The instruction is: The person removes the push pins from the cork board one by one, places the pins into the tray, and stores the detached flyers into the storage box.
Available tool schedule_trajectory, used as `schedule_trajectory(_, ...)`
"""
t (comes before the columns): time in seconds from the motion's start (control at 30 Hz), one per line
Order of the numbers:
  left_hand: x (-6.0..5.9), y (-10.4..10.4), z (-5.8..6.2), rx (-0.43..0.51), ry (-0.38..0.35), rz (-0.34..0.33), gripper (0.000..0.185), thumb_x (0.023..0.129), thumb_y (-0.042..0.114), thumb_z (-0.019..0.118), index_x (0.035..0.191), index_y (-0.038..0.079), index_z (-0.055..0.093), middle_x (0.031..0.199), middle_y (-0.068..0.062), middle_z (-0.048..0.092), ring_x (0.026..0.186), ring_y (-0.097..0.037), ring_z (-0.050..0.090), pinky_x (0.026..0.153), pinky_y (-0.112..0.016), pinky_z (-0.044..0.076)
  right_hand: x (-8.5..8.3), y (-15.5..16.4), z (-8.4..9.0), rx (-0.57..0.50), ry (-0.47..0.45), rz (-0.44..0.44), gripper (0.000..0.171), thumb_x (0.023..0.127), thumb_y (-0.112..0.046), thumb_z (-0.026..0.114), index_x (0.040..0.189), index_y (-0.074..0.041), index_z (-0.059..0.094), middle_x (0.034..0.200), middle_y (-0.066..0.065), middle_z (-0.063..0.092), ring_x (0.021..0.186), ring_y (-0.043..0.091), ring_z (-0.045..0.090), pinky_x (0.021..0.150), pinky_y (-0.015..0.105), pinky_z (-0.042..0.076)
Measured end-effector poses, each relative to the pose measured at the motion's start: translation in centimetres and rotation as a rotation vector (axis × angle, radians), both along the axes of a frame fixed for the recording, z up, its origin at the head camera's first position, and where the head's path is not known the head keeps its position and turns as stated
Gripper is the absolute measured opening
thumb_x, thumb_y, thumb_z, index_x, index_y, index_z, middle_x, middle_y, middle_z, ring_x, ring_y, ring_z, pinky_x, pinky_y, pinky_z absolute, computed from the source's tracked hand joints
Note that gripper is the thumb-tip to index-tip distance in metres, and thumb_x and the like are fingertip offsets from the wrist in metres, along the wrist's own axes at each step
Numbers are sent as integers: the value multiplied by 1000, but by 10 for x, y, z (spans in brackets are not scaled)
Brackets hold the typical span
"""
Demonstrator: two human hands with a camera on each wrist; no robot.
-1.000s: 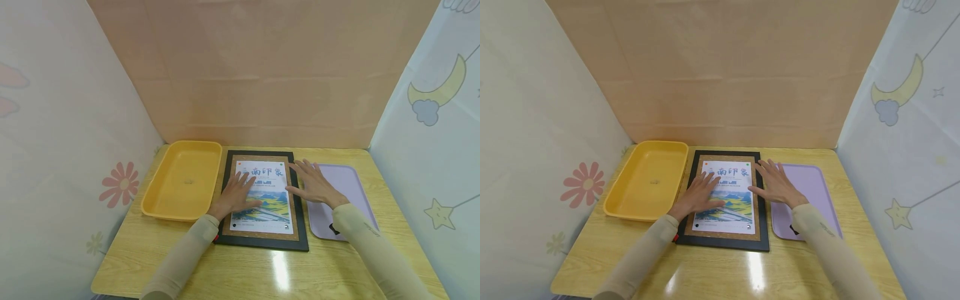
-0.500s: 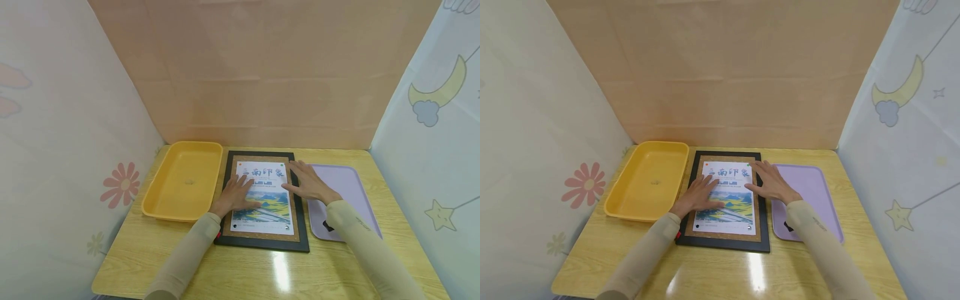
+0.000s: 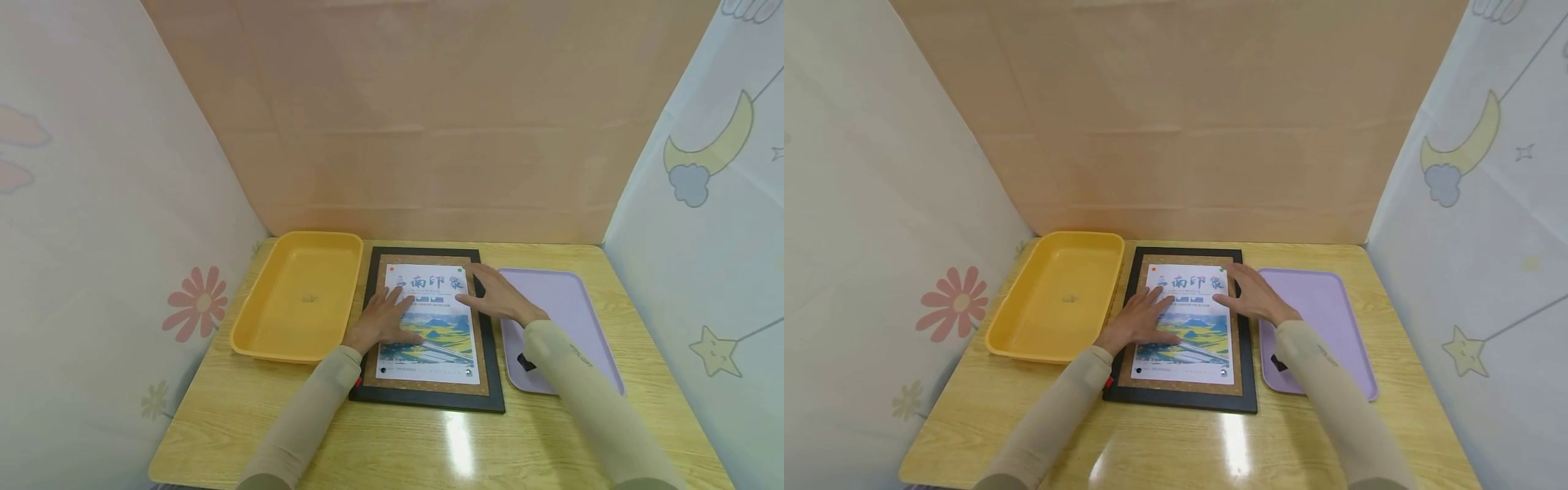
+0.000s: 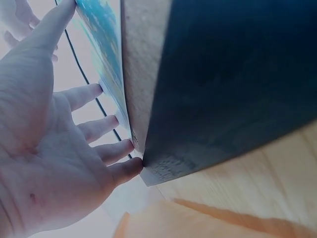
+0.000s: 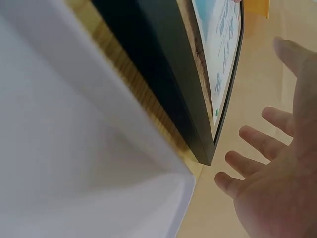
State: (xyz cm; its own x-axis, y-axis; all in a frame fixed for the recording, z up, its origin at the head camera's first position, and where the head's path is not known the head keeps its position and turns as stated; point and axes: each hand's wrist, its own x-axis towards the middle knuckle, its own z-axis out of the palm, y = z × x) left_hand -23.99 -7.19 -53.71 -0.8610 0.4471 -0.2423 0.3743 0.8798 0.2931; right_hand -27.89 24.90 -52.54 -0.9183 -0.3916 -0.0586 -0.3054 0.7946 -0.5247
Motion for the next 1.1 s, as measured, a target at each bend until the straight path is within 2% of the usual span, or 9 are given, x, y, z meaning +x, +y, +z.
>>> schedule_trajectory(0.17, 0, 1, 1, -1, 10, -5, 109, 93, 77, 78, 178, 23, 37, 191, -14, 22, 178, -47, 16, 145, -64, 18, -11, 0, -5, -51, -18, -23, 92, 107, -52, 75, 174, -2, 37, 181, 30, 35, 168, 56, 32, 134, 78, 30)
schedule_trajectory(0.33, 1, 0, 2, 7, 21, -8, 109, 92, 77, 79, 177, 22, 38, 190, -15, 23, 177, -48, 18, 145, -64, 20, -22, 4, -12, -101, -15, -56, 85, 107, -43, 77, 171, 0, 42, 175, 31, 44, 162, 55, 43, 131, 76, 38)
schedule_trajectory(0.6, 1, -1, 2, 14, 29, -7, 108, 92, 76, 81, 176, 22, 40, 190, -14, 24, 177, -49, 19, 144, -64, 21, -33, 7, -17, -195, -47, -144, 67, 109, -35, 76, 164, -3, 55, 161, 27, 61, 150, 50, 57, 119, 71, 53)
schedule_trajectory(0.87, 2, -1, 2, 22, 14, -6, 108, 91, 76, 81, 177, 24, 39, 190, -13, 23, 177, -48, 18, 145, -63, 18, -41, 6, -18, -219, -39, -169, 54, 111, -28, 73, 155, 0, 62, 144, 24, 69, 131, 41, 64, 103, 54, 60)
schedule_trajectory(0.97, 2, 0, 2, 27, 12, -5, 108, 91, 75, 82, 177, 24, 40, 190, -14, 23, 177, -48, 18, 145, -63, 18, -44, 5, -18, -219, -31, -159, 50, 111, -26, 73, 152, 3, 64, 137, 23, 72, 123, 38, 67, 95, 46, 60)
schedule_trajectory(1.1, 2, 0, 1, 33, 8, -4, 109, 91, 75, 82, 177, 24, 39, 190, -14, 23, 177, -48, 17, 146, -62, 17, -48, 4, -18, -218, -27, -153, 45, 110, -22, 72, 147, 4, 68, 130, 23, 75, 114, 34, 71, 91, 41, 60)
